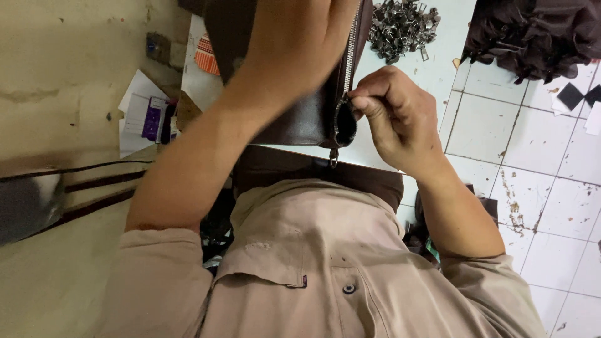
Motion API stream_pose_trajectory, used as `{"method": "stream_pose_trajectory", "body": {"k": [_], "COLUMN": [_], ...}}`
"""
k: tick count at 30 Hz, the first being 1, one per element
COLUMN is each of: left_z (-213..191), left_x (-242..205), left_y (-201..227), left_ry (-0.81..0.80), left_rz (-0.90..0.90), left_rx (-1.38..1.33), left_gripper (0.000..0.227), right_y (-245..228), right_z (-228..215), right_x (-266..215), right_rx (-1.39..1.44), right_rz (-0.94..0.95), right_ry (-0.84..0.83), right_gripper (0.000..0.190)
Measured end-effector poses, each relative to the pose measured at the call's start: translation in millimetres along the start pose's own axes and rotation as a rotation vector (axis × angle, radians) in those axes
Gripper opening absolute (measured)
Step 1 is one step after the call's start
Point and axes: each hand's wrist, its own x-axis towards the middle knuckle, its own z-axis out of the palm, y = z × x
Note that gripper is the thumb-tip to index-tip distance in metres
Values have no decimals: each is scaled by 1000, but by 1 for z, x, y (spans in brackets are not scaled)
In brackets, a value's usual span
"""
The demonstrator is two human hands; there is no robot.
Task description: Attaching metal zipper sliders to the zipper tracks of leather pouches.
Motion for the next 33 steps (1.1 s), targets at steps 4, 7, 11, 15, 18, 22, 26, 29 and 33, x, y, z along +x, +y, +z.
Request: {"method": "stream_pose_trajectory", "body": {"k": [4,7,11,15,18,22,26,29,33], "left_z": [-84,-96,-100,-106,-106,-106,-104,-105,-106], "left_x": [-21,-46,-50,-47,-51,-49,-49,-47,-43], "left_y": [19,34,35,29,35,37,38,37,40], "left_ry": [-118,-154,-158,-255,-258,-216,-172,-192,-204], "left_rz": [-322,-281,-245,-227,-263,-165,-107,-125,-201], "left_rx": [-959,-885,-809,-829,-805,-684,-623,-712,-733], "left_gripper": [28,40,24,23,32,24,13,12,16], "right_y": [10,11,15,14,13,11,10,12,7], "right_z": [0,1,7,10,9,9,10,10,8], "right_x": [0,1,2,4,4,5,6,3,5], "right_rx": [192,218,214,260,220,287,311,327,334], "right_rz": [118,145,162,204,204,243,215,260,262], "right_ry": [49,59,55,37,37,9,-16,-7,-23], "right_gripper": [11,10,9,10,10,10,11,11,11]}}
